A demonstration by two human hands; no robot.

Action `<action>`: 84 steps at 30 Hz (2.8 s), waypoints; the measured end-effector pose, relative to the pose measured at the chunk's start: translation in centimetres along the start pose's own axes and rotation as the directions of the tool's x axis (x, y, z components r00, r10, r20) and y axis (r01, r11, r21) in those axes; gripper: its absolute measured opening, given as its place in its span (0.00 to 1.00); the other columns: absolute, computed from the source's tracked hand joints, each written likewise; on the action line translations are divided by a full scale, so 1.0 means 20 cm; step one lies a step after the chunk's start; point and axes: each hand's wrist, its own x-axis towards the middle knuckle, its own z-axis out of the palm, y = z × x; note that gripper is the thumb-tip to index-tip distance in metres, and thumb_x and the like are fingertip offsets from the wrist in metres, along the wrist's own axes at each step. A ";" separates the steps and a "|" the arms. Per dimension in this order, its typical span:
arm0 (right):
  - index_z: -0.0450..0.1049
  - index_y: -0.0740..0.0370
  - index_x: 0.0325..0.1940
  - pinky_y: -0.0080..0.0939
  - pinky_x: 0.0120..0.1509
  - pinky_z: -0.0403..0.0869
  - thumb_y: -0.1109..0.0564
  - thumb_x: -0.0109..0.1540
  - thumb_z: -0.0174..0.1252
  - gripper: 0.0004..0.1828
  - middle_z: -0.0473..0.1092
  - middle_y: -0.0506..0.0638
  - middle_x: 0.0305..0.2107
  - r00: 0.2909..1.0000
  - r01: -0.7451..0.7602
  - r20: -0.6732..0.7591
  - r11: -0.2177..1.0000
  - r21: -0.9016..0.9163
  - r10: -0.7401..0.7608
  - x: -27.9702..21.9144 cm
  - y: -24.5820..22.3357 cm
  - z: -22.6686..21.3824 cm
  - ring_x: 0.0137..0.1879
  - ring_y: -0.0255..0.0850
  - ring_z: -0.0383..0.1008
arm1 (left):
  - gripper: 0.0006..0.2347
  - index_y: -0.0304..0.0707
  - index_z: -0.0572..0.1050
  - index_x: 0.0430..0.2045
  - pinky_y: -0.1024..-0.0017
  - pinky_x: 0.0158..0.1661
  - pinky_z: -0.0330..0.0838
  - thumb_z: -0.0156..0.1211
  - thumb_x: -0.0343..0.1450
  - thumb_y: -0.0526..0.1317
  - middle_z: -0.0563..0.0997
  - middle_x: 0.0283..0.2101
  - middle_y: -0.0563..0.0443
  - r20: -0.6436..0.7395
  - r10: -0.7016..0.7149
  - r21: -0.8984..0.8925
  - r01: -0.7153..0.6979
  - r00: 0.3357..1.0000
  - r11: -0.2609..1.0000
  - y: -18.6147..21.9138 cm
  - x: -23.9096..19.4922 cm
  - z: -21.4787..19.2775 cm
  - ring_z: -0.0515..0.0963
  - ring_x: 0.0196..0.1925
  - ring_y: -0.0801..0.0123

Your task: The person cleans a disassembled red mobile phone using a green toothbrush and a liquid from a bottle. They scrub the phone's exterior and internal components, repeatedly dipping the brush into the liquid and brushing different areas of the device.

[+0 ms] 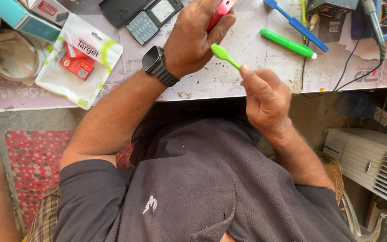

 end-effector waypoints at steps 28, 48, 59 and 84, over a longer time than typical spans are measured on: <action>0.73 0.61 0.65 0.36 0.38 0.73 0.68 0.72 0.63 0.18 0.74 0.54 0.40 0.996 -0.044 -0.077 0.999 0.004 0.045 0.05 0.01 -0.12 0.38 0.39 0.74 | 0.25 0.32 0.60 0.68 0.61 0.51 0.77 0.65 0.77 0.31 0.77 0.51 0.41 0.117 0.222 0.117 -0.235 0.968 0.965 0.08 0.02 -0.04 0.79 0.53 0.51; 0.73 0.61 0.65 0.37 0.39 0.74 0.69 0.71 0.63 0.19 0.74 0.54 0.38 0.998 -0.007 -0.062 1.000 -0.021 0.006 0.05 0.00 -0.12 0.39 0.42 0.75 | 0.24 0.33 0.59 0.66 0.62 0.52 0.78 0.65 0.77 0.32 0.78 0.49 0.42 0.105 0.244 0.126 -0.256 0.964 0.958 0.06 0.02 -0.03 0.80 0.50 0.56; 0.75 0.62 0.64 0.38 0.38 0.74 0.70 0.70 0.63 0.18 0.73 0.54 0.37 0.997 -0.058 -0.055 0.998 -0.016 0.057 0.04 0.00 -0.14 0.37 0.41 0.74 | 0.25 0.33 0.59 0.68 0.61 0.52 0.78 0.67 0.78 0.32 0.78 0.50 0.42 0.120 0.250 0.138 -0.265 0.961 0.954 0.06 0.02 -0.02 0.80 0.52 0.55; 0.75 0.63 0.64 0.36 0.38 0.73 0.70 0.72 0.63 0.17 0.75 0.54 0.38 0.995 -0.063 -0.076 0.997 -0.048 0.059 0.05 0.01 -0.21 0.37 0.39 0.76 | 0.24 0.32 0.60 0.67 0.59 0.57 0.77 0.66 0.77 0.32 0.77 0.53 0.41 0.130 0.252 0.177 -0.273 0.959 0.946 0.07 0.02 -0.02 0.80 0.55 0.51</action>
